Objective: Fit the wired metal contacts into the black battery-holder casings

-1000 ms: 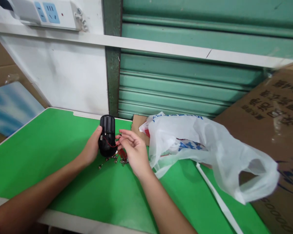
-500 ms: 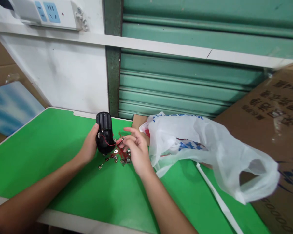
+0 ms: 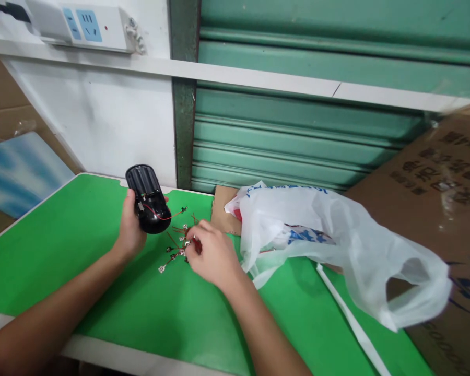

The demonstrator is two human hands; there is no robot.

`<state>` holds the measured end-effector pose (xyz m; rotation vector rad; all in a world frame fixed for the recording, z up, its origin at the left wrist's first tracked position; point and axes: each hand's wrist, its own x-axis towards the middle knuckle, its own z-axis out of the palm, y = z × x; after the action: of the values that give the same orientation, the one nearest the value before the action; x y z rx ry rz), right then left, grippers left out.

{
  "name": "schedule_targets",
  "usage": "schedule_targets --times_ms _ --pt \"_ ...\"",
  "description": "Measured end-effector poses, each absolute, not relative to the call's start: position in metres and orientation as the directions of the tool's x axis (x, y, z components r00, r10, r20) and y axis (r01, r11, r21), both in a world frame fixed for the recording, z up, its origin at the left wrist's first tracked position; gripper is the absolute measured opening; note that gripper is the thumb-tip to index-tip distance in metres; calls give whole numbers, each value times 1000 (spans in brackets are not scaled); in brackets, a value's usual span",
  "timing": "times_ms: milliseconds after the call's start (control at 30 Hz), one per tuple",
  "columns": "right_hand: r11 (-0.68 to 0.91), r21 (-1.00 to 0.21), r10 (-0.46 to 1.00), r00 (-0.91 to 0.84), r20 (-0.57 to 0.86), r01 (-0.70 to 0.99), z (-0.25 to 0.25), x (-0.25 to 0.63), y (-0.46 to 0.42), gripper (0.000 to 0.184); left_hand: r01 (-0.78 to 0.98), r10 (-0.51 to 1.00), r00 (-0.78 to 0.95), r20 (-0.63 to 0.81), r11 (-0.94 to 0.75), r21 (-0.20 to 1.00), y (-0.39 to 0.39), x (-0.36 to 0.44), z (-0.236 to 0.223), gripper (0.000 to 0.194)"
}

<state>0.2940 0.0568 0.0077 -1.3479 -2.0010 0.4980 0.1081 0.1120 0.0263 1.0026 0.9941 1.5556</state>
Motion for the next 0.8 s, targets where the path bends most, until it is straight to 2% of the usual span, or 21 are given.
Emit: schedule_targets --times_ms 67,233,567,800 --pt "451 -560 892 -349 286 695 8 292 53 19 -326 980 -161 117 -165 931 109 110 28 72" --pt "498 -504 865 -440 240 706 5 286 49 16 -322 991 -107 83 -114 940 103 115 27 72" --pt "523 -490 851 -456 259 697 2 284 51 16 -269 993 -73 93 -110 957 103 115 23 70" --pt "546 -395 838 -477 265 739 0 282 51 8 -285 996 -65 64 -80 955 104 117 22 70"
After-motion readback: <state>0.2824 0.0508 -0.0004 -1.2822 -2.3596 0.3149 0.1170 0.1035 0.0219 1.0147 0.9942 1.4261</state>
